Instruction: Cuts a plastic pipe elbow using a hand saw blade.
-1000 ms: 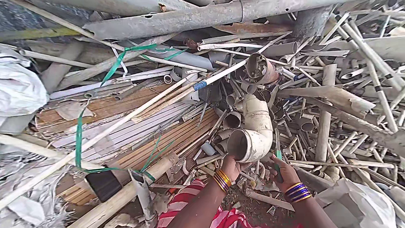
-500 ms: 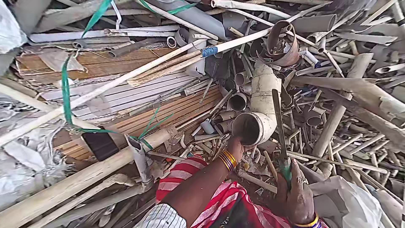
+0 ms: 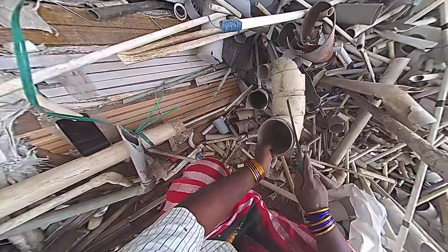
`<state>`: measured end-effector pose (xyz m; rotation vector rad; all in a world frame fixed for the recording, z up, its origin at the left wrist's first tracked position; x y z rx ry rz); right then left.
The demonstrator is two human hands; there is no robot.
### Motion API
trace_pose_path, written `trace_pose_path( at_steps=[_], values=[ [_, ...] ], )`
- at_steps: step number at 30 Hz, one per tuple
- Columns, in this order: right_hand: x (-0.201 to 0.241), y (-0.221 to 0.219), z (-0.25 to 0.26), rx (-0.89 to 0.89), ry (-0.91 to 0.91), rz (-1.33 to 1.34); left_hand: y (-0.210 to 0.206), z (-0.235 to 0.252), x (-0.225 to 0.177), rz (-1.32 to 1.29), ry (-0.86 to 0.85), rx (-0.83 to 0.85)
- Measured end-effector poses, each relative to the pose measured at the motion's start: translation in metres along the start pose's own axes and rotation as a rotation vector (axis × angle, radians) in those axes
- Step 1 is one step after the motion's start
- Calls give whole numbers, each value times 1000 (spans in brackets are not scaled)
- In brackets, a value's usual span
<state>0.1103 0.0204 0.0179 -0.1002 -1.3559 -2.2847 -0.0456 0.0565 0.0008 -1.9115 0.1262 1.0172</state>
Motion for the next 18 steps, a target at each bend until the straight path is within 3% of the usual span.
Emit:
trace_pose_path(
  at_steps=[5,7,9,10,13,15,16,18],
  values=[
    [6,16,-1,-390,184,77,0,1,-5,18,-38,72],
    [3,10,0,-283,146,23,0,-2,-7,25,-42,82],
    [-4,5,10,11,-43,-12,-1,-3,-6,50,-48,79],
    [-8,6,13,48,-80,-3,-1,-4,-6,65,-54,77],
    [-9,17,15,-233,49,81,-2,-1,-15,100,-57,93],
    [-7,18,13,-309,94,77,-1,-1,-18,130,-57,99],
    [-7,15,14,-237,71,31,-1,-1,-18,150,-59,90],
    [-3,14,19,116,-110,-36,0,-2,-17,186,-58,72]
  ],
)
Point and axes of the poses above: each hand's wrist, its own z-axis towards the middle knuckle, its own y-axis out of the back of the hand, x = y × z, the point moved 1 cm from there along z, towards the middle knuckle, and after that the axes turned 14 degrees about -y, right-handed, at the moved point
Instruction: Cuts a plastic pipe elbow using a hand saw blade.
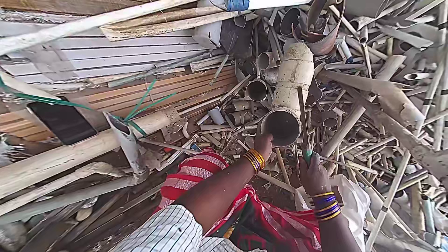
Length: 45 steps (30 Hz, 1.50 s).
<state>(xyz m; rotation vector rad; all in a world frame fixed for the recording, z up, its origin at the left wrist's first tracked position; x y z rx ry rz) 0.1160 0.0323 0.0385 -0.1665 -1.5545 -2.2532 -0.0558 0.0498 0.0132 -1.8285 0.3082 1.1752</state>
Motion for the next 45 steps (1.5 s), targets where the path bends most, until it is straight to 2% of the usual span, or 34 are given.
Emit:
trace_pose_path(
  at_steps=[1,2,5,6,7,8,10,11,14,15,16,17,19,20,24,25,26,27,29,30,33,34,35,36,38,39,40,43,44,45],
  values=[
    [0,0,3,32,-35,6,1,1,1,29,-7,-8],
    [1,2,4,-21,-24,37,2,3,-1,44,-14,2],
    [9,12,0,-341,142,110,6,4,-8,38,-19,48],
    [10,13,0,-380,178,109,8,5,-8,30,-23,54],
    [8,10,0,-350,180,80,10,8,-9,20,-22,59],
    [6,8,0,-229,134,26,11,9,-8,14,-19,56],
    [2,5,5,125,-50,-52,13,9,-10,30,-16,50],
    [-1,2,6,112,-52,-46,13,8,-12,60,-28,57],
    [-4,1,2,-338,159,72,12,8,-17,134,-72,89],
    [-4,0,2,-414,200,102,12,8,-17,146,-79,91],
    [-5,-4,2,-405,209,107,12,8,-17,153,-87,88],
    [-8,-8,4,-319,193,75,12,8,-17,158,-91,83],
    [-16,-12,11,-2,66,5,12,6,-14,173,-88,61],
    [-21,-13,13,28,38,-4,12,6,-13,181,-101,61],
    [-27,-8,13,-364,173,136,16,13,-14,203,-147,81],
    [-27,-10,13,-415,209,150,17,16,-13,205,-141,82],
    [-28,-13,14,-397,227,123,19,20,-12,212,-139,85],
    [-27,-16,16,-288,207,71,20,23,-10,220,-137,80],
    [-21,-13,22,130,27,0,22,26,-6,236,-133,64],
    [-22,-16,25,147,16,16,22,27,-6,243,-143,59],
    [-19,-25,28,-308,226,157,22,33,-6,219,-174,40],
    [-16,-24,28,-377,264,193,23,35,-2,186,-159,23],
    [-15,-25,27,-365,272,195,23,35,2,142,-126,-6],
    [-14,-25,24,-269,242,156,22,34,5,99,-75,-40],
    [-10,-17,27,200,12,9,18,32,2,19,31,-73],
    [-10,-16,31,330,-87,-21,17,34,0,-12,67,-71],
    [-12,-17,29,282,-90,-4,18,35,-4,-24,79,-59],
    [-15,-23,18,-244,137,174,23,39,-10,17,52,-23],
    [-13,-25,15,-318,177,217,25,41,-9,38,43,-29],
    [-10,-28,11,-310,189,222,27,43,-7,60,40,-45]
  ],
)
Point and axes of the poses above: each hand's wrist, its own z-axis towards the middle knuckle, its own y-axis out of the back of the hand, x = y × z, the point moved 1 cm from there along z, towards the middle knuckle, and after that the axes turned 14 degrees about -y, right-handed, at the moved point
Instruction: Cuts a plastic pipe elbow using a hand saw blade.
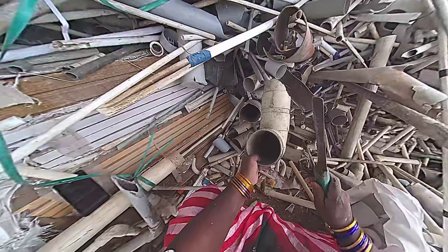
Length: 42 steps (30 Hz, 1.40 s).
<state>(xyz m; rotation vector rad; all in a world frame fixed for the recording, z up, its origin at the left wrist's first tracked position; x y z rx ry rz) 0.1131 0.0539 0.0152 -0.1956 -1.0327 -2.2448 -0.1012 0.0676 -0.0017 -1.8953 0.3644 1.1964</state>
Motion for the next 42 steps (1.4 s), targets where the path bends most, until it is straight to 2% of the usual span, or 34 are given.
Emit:
trace_pose_path(
  at_steps=[1,3,4,5,7,9,11,13,14,17,19,21,24,29,33,36,39,42],
  values=[
    [2,-2,-4,98,-31,-39,1,2,3,16,10,-21],
    [8,2,0,580,-279,-183,2,3,7,19,41,-57],
    [7,0,2,664,-350,-190,2,3,8,15,54,-64],
    [4,-1,-1,584,-322,-156,2,1,8,20,60,-71],
    [0,-1,-5,270,-149,-74,2,-4,5,24,64,-68],
    [-1,1,-6,117,-32,-16,3,-11,2,-6,59,-55],
    [-2,1,-4,174,-24,-17,2,-18,0,-49,14,-37],
    [-3,4,-1,336,-117,-13,2,-23,2,-78,-93,9],
    [-4,5,0,346,-144,5,2,-25,2,-91,-154,46],
    [-5,6,1,155,-79,59,-2,-25,-5,-155,-319,162],
    [-3,6,2,133,-69,92,-13,-26,-11,-180,-357,212],
    [-3,3,1,136,-98,112,-29,-33,-12,-207,-301,206],
    [-6,2,5,141,-203,124,-49,-41,-3,-204,-129,179],
    [-21,5,16,452,-419,59,-61,-35,16,-211,126,49],
    [-22,6,13,601,-480,55,-58,-33,19,-197,152,-5],
    [-23,4,10,638,-528,82,-59,-32,24,-166,125,12],
    [-24,5,11,589,-505,95,-62,-30,25,-182,121,5],
    [-23,13,3,286,-327,103,-60,-24,24,-191,144,-4]
  ],
)
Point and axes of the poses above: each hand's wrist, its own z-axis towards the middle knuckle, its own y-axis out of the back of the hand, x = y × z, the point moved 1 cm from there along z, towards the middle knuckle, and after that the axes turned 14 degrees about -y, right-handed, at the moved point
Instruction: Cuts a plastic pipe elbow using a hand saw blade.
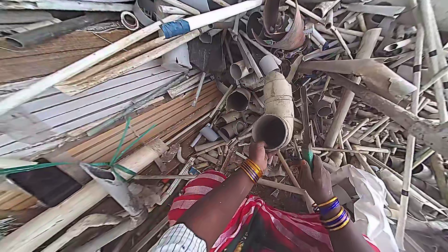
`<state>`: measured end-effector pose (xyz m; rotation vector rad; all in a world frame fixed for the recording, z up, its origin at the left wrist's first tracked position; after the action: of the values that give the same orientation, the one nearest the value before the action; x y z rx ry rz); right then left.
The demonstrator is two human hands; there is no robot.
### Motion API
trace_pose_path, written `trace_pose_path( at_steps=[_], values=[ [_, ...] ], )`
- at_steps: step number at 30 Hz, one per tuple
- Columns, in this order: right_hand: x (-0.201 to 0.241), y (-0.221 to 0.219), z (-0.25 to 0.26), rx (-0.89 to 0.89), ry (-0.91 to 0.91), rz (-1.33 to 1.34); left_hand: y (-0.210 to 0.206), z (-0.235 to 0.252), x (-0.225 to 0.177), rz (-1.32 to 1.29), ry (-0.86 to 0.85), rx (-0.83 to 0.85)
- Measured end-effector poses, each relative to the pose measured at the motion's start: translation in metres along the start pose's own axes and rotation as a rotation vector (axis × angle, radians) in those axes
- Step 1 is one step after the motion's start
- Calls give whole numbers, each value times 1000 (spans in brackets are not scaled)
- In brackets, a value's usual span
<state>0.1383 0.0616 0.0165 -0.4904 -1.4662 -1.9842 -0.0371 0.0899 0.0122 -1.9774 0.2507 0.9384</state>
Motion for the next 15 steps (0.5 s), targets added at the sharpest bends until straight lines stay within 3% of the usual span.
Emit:
trace_pose_path(
  at_steps=[2,4,5,7,9,13,15],
  values=[
    [4,4,-5,-191,157,-5,1,4,-3,7,13,18],
    [6,3,-9,-229,201,-68,3,5,-3,25,13,38],
    [6,1,-10,-163,157,-125,4,6,-3,30,12,48],
    [9,0,-5,156,-76,-243,6,7,0,45,8,54],
    [11,0,-1,228,-167,-276,9,9,2,73,-3,59],
    [17,0,-9,-206,152,-156,9,11,0,105,3,58],
    [15,-3,-8,-169,143,-210,13,14,1,120,3,52]
  ],
)
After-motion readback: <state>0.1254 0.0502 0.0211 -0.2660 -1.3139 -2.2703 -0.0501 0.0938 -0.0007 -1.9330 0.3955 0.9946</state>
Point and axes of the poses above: each hand's wrist, its own z-axis towards the middle knuckle, its own y-axis out of the back of the hand, x = y × z, the point moved 1 cm from there along z, towards the middle knuckle, and after that the axes turned 14 degrees about -y, right-handed, at the moved point
